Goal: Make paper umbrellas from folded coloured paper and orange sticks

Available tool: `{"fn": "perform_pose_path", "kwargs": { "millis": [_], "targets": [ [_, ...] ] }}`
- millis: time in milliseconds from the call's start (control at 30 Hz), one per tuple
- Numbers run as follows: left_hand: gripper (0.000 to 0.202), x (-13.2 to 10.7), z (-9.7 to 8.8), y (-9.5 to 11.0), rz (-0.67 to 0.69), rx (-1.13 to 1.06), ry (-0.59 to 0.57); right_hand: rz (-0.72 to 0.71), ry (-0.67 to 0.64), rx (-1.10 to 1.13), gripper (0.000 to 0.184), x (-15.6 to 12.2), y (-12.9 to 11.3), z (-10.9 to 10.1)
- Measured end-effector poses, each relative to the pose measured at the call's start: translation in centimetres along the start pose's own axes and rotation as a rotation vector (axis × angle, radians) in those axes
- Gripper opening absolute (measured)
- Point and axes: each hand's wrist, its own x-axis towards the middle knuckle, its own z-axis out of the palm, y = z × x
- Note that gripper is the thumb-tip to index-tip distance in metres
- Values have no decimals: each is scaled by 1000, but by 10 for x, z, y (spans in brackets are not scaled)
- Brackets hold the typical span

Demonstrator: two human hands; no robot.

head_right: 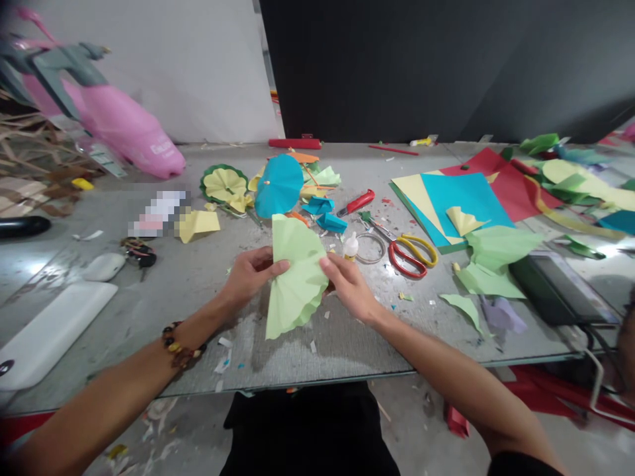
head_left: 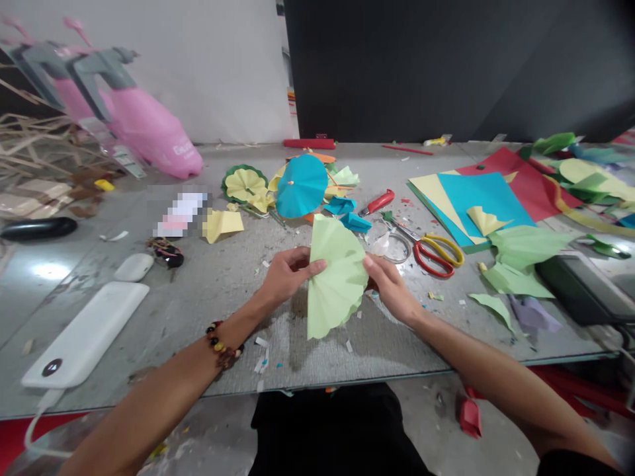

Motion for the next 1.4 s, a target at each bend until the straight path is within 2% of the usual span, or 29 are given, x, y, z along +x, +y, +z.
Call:
{"fn": "perform_pose_path", "kwargs": {
  "millis": [267,400,667,833,1000,1233,1400],
  "targets": [
    [31,0,-2,2,3,55,-9,-75,8,-109,35,2,2,1],
    [37,0,-2,2,0,86,-2,-82,4,-114,33,2,3,0],
    [53,-3,3,7,87,204,46,-59,-33,-181,38,2,10,1],
    [47,-4,3,6,108,226,65,-72,-66,-152,33,2,11,0],
    [42,-5,4,8,123,240,40,-80,-59,-249,36,1,15,1],
    [44,-6,3,7,136,264,122,-22,-183,-237,39,-1,19,6],
    [48,-6,6,7,137,280,194,-50,-149,-256,40,-1,14,5]
  ]
}}
